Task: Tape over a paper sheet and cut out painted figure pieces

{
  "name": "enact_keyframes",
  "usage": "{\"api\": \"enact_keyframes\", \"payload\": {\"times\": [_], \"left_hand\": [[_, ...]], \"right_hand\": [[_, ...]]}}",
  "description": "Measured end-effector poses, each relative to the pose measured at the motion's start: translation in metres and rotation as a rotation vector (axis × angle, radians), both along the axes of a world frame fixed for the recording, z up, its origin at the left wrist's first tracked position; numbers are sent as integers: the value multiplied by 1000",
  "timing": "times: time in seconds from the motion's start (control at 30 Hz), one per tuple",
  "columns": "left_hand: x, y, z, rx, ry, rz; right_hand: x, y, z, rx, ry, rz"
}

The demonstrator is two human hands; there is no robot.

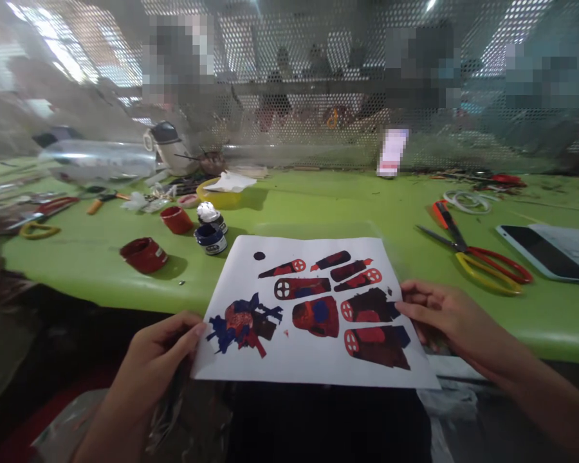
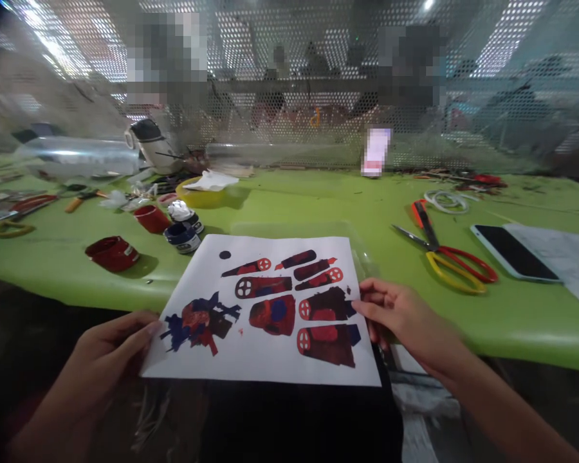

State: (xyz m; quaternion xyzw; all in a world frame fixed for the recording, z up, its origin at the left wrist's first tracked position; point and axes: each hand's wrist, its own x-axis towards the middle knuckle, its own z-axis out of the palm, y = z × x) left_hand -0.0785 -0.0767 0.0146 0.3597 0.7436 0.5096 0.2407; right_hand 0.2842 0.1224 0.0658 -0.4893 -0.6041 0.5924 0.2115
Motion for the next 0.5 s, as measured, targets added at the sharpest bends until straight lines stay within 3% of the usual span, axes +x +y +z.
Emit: {"api": "enact_keyframes", "payload": {"times": [0.13, 0.23, 0.37, 0.5], "left_hand": [[-2, 2, 4, 21, 30, -25], [-5, 15, 17, 58, 70, -109], [-9, 61, 43, 193, 88, -162], [-11, 121, 64, 326, 41, -202]], "right_hand": [[2, 5, 9, 36, 8, -16], [0, 20, 23, 109, 48, -59], [-11, 57, 45, 153, 144, -201], [-23, 100, 64, 267, 227, -224]]}}
